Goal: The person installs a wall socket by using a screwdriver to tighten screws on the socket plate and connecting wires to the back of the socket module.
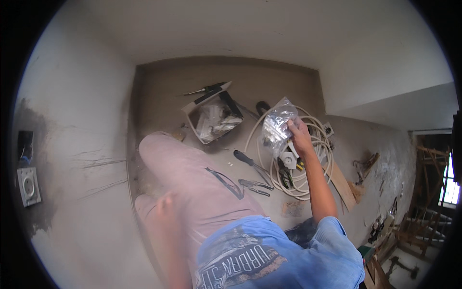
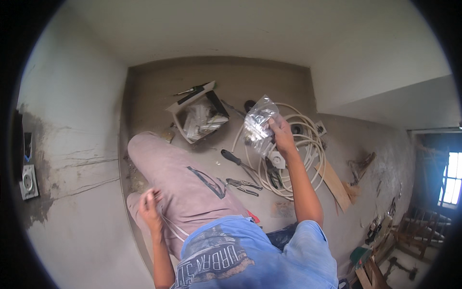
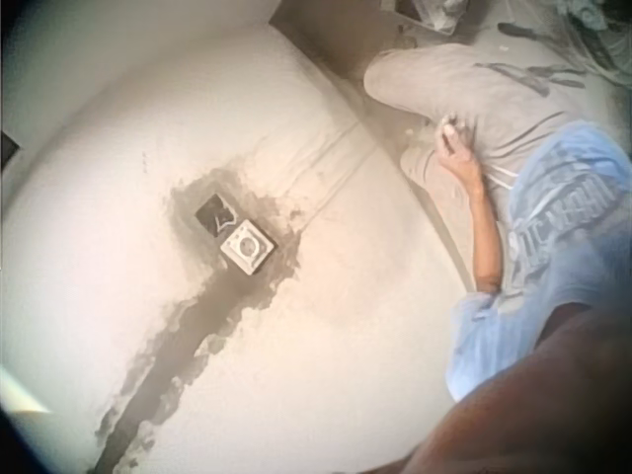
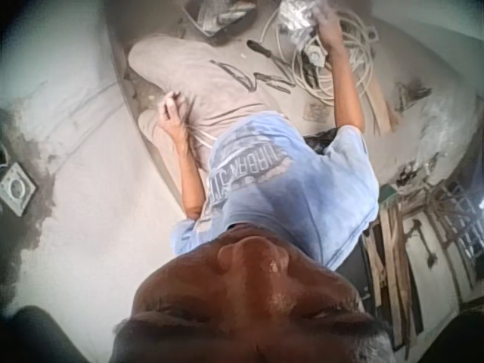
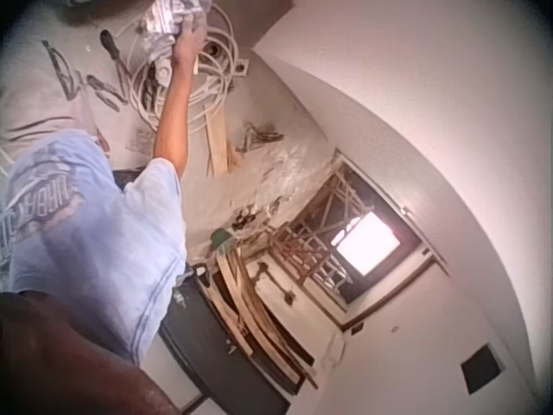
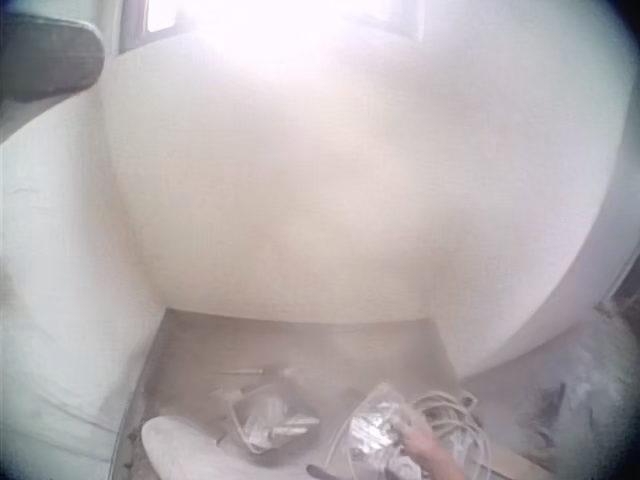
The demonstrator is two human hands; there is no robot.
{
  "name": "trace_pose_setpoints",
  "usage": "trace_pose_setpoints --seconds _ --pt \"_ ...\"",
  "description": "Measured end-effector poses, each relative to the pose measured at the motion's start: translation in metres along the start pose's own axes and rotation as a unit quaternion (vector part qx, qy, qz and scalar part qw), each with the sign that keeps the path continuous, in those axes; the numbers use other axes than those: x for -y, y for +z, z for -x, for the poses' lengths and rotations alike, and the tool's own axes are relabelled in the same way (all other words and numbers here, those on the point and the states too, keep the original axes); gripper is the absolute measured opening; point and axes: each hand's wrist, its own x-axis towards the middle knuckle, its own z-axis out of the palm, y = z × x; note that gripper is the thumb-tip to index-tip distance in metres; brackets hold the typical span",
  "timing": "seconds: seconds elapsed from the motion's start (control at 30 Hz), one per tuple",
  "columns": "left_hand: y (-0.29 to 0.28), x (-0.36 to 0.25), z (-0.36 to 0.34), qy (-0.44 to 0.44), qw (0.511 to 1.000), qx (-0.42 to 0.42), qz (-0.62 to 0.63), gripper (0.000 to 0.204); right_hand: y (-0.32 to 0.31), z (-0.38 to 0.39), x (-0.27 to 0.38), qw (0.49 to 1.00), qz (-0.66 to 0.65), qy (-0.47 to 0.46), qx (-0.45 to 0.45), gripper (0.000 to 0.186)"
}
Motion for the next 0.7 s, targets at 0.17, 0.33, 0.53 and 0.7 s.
trace_pose_setpoints --seconds 0.17,0.33,0.53,0.7 --pt "0.081 -0.029 -0.028 -0.220 0.787 0.274 0.507 0.078 0.103 0.052 0.055 0.976 -0.148 0.089 0.131 0.019" --pt "0.055 -0.024 -0.028 -0.222 0.801 0.174 0.528 0.069 0.172 0.074 0.061 0.959 -0.001 0.027 0.282 0.028" --pt "0.021 0.013 -0.016 -0.147 0.923 -0.028 0.353 0.038 0.179 0.072 0.047 0.968 0.147 -0.063 0.192 0.035" --pt "0.001 0.016 0.002 -0.090 0.937 -0.086 0.325 0.039 0.188 0.066 0.058 0.968 0.099 -0.066 0.223 0.033"
